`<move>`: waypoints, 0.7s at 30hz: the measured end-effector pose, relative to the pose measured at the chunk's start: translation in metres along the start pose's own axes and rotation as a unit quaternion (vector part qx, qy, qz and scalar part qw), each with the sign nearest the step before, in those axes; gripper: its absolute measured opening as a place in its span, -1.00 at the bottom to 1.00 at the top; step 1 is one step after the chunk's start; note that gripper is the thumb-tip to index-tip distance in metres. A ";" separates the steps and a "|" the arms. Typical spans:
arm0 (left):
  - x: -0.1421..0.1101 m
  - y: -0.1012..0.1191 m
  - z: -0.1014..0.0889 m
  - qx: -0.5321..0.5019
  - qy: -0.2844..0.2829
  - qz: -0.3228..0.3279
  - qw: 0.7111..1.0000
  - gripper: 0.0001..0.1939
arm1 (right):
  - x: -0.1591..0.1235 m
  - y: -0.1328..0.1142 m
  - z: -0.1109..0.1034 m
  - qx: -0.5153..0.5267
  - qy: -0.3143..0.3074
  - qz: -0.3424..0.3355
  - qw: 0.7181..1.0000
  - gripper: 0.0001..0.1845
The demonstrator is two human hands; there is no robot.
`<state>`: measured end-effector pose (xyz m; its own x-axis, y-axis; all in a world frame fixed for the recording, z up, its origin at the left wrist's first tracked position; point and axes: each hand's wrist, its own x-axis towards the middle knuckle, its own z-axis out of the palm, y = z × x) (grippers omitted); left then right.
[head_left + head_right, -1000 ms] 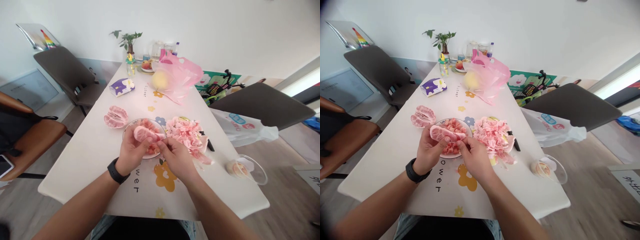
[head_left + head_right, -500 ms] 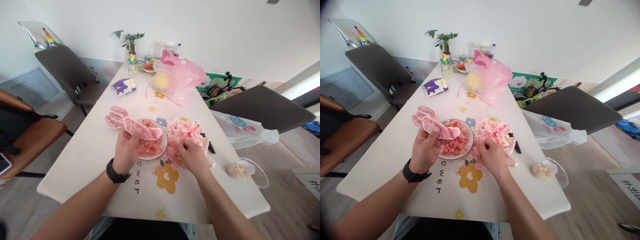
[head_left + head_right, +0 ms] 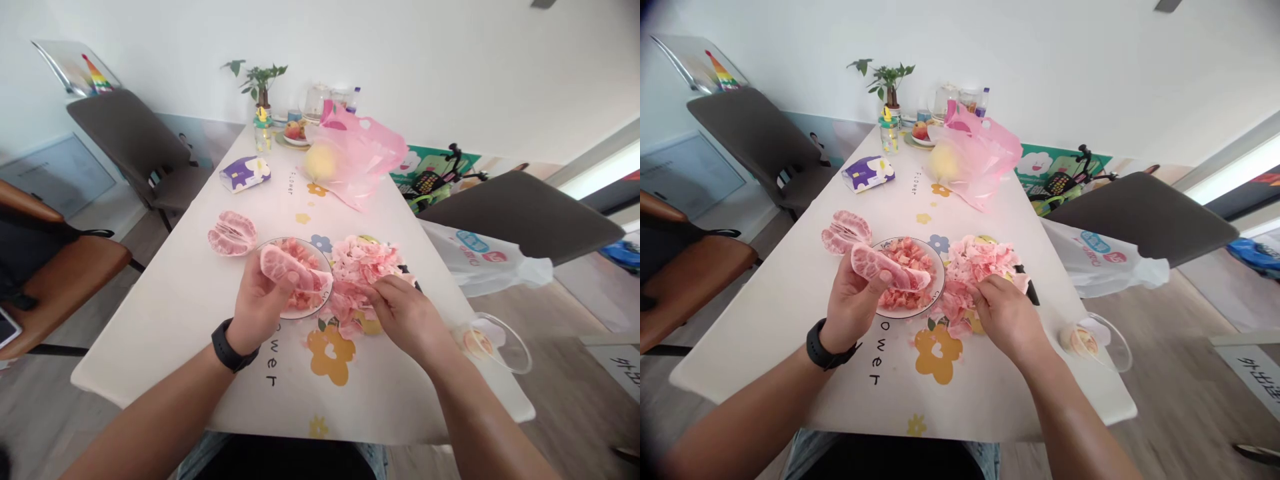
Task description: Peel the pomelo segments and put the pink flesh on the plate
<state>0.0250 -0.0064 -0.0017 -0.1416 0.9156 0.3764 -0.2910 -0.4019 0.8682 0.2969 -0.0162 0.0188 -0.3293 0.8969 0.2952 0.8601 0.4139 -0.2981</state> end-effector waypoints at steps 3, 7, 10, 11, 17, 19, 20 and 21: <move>-0.002 0.002 0.001 0.021 -0.018 0.003 1.000 -0.76 | 0.002 0.004 0.001 -0.065 -0.005 0.006 0.998 -0.66; -0.002 0.003 0.002 0.046 -0.031 0.020 0.998 -0.78 | 0.002 0.002 -0.001 -0.025 -0.001 0.015 1.000 -0.84; -0.001 0.003 0.002 0.051 -0.034 0.040 0.997 -0.81 | 0.002 -0.001 -0.003 -0.004 -0.027 -0.026 0.999 -0.77; -0.001 0.003 0.002 0.054 -0.036 0.044 0.997 -0.82 | 0.003 -0.003 -0.003 -0.011 -0.030 -0.035 0.999 -0.72; -0.003 0.005 0.003 0.107 -0.108 0.105 0.983 -0.83 | 0.013 -0.031 -0.010 0.037 0.026 -0.035 0.998 -0.80; -0.004 0.005 0.003 0.142 -0.127 0.144 0.971 -0.77 | 0.017 -0.047 -0.011 0.075 0.075 -0.048 0.993 -0.85; -0.005 0.004 0.003 0.164 -0.133 0.163 0.964 -0.74 | 0.018 -0.054 -0.010 0.091 0.088 -0.059 0.990 -0.86; -0.005 0.004 0.003 0.184 -0.138 0.181 0.956 -0.70 | 0.020 -0.061 -0.010 0.100 0.090 -0.074 0.988 -0.87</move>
<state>0.0271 -0.0126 0.0002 0.1000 0.7069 0.7002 0.0895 -0.7073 0.7013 0.2418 -0.0247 0.0517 -0.3547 0.7899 0.5002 0.7080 0.5764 -0.4081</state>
